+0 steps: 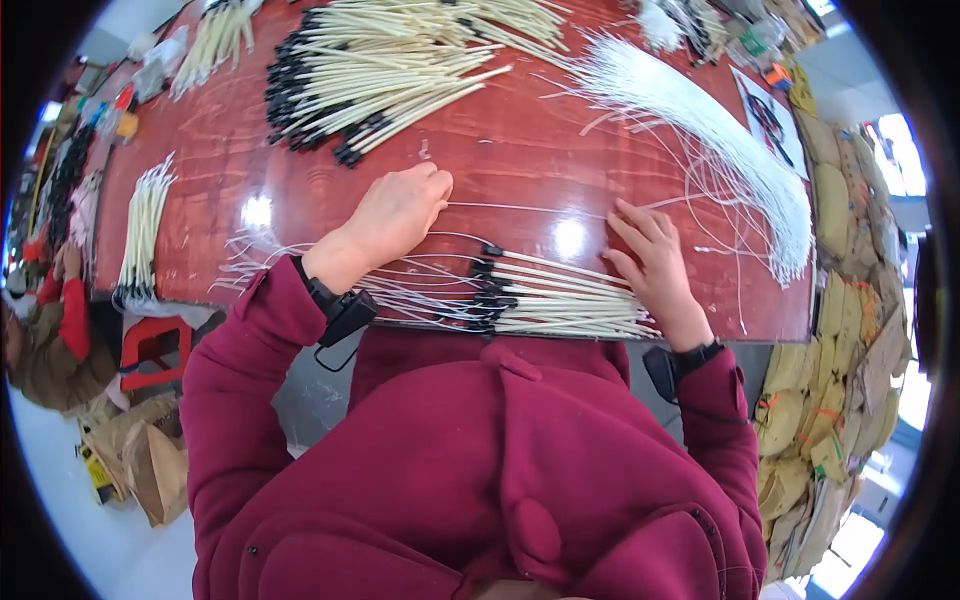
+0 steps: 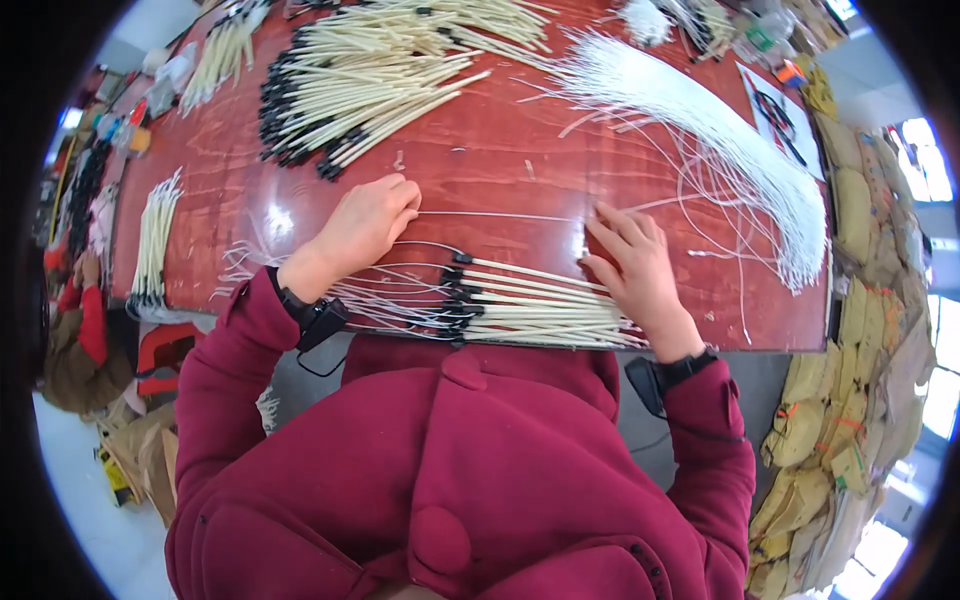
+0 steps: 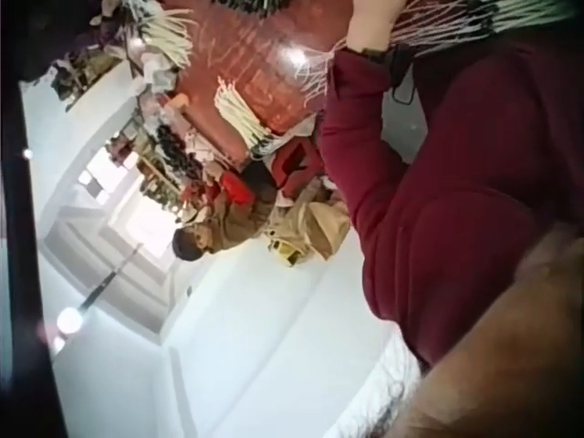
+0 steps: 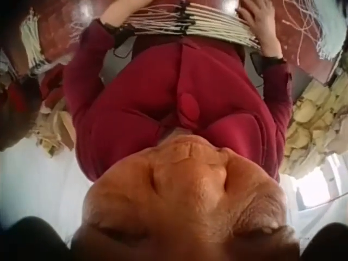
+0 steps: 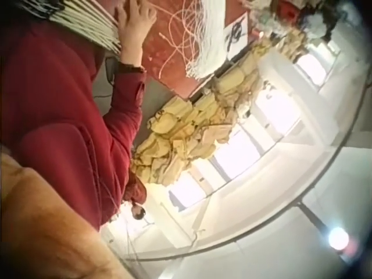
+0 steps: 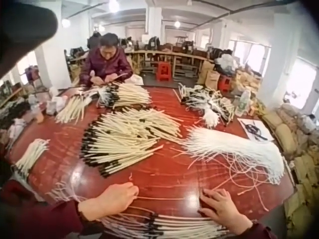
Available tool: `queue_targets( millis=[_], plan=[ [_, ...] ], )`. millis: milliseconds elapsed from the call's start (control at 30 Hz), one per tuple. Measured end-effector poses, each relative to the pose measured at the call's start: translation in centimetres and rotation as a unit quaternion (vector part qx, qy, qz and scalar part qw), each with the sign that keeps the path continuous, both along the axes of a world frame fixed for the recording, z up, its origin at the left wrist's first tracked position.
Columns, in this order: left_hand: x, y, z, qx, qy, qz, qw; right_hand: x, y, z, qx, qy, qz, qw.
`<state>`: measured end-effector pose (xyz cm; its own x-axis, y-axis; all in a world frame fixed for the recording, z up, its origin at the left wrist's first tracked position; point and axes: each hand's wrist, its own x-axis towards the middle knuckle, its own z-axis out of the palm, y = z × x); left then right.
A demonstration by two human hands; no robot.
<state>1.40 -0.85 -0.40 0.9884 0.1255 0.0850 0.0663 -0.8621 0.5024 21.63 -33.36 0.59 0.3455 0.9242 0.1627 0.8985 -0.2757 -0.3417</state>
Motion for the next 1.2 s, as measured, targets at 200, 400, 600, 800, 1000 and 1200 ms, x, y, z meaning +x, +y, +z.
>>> queue_targets(
  millis=[200,400,600,800,1000,1200],
  plan=[
    [-2.3,1.1,0.6,0.009,0.021,0.042,0.999,-0.2,0.0,-0.1,0.002,0.023,-0.017,1.000],
    [1.5,5.3,2.0,0.114,-0.107,0.112,0.981,-0.2,0.4,-0.5,0.020,0.041,-0.024,0.999],
    [4.8,8.5,-0.1,0.273,-0.136,0.142,0.942,-0.4,0.9,-1.1,0.046,0.069,-0.034,0.996],
    [4.0,7.9,0.8,0.282,-0.191,0.115,0.933,-0.5,1.0,-1.2,0.066,0.088,-0.052,0.993],
    [1.1,4.7,2.2,0.218,-0.215,0.052,0.951,-0.7,1.0,-1.7,0.066,0.090,-0.047,0.993],
    [-2.5,2.7,1.2,0.073,-0.193,0.056,0.977,-0.8,1.0,-1.5,0.073,0.086,-0.056,0.992]
  ],
)
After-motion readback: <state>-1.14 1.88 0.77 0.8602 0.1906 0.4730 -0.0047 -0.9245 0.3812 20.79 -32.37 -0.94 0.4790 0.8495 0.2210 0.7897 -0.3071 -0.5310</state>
